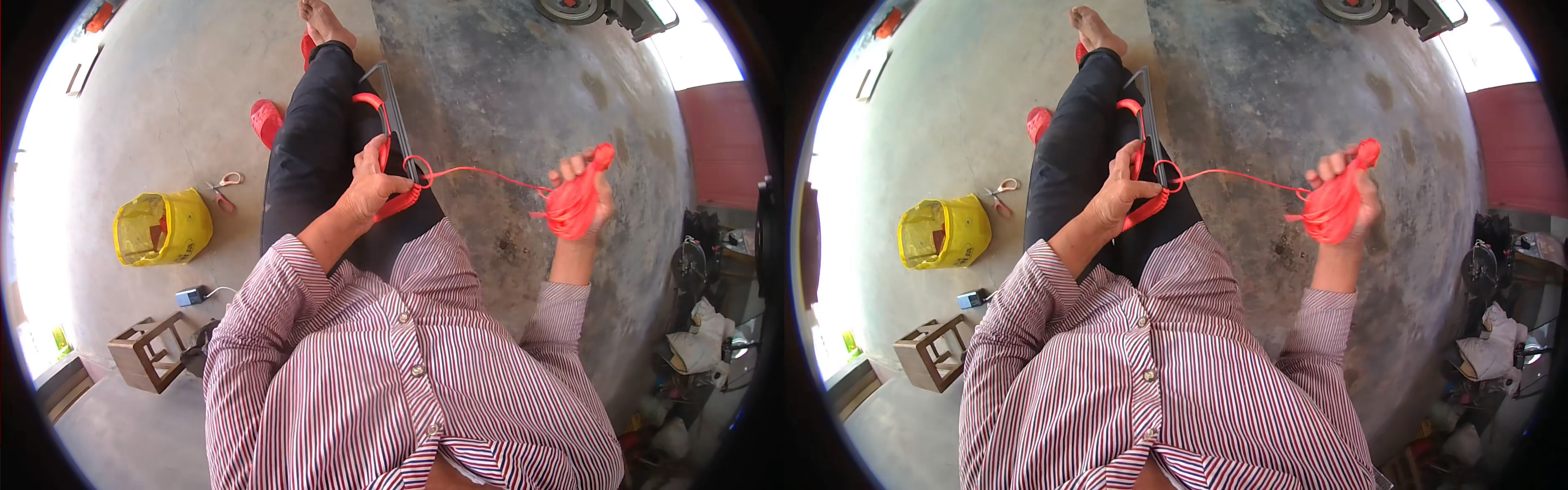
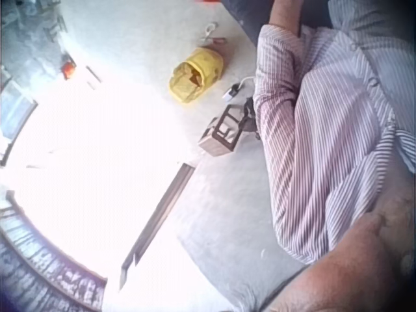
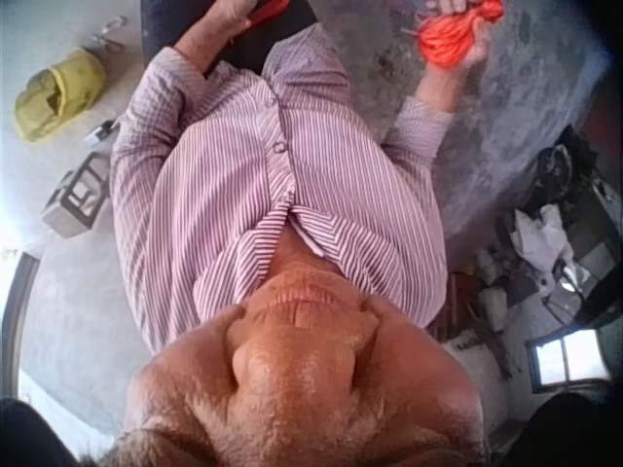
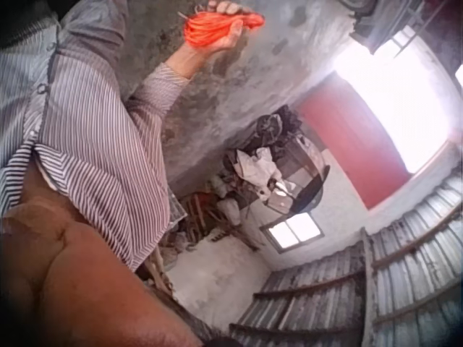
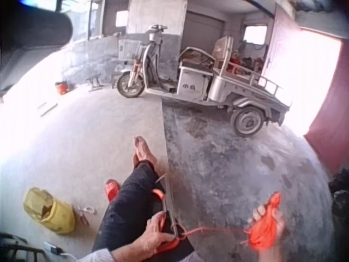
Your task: The person wraps plastic cord around the frame of a hand saw by hand, repeatedly passing the cord bundle through and around the frame.
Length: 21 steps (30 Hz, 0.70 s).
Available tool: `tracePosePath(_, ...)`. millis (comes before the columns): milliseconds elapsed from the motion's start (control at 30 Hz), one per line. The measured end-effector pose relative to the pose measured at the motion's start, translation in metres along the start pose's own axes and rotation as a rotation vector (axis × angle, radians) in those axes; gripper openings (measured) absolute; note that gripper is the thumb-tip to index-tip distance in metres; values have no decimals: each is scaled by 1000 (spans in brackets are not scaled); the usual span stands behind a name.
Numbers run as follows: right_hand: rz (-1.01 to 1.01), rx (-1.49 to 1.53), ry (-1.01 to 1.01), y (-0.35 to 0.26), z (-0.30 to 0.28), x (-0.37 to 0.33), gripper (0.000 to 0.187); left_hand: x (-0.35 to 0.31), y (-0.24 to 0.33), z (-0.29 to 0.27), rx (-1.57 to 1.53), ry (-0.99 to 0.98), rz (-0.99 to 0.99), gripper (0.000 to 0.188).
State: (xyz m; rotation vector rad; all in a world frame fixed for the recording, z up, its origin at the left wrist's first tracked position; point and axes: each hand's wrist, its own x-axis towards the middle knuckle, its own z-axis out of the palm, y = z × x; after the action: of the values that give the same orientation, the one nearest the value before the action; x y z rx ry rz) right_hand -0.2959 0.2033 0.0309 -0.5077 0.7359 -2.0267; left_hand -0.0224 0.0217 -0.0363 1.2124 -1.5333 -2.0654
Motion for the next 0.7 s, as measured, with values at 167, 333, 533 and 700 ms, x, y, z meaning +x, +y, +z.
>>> tracePosePath(167, 433, -642, -65, 85, 53, -8, 33, -11, -7, 9, 81, -8, 48, 97)
tracePosePath(333, 617, -572, -91, 93, 67, -8, 28, -12, -5, 8, -24, -42, 13, 96)
tracePosePath(533, 462, -684, 12, 105, 68, -9, 26, -13, -4, 9, 48, -31, 3, 96)
tracePosePath(700, 588, -627, 53, 124, 62, -14, 17, -12, -3, 9, 18, -37, 18, 96)
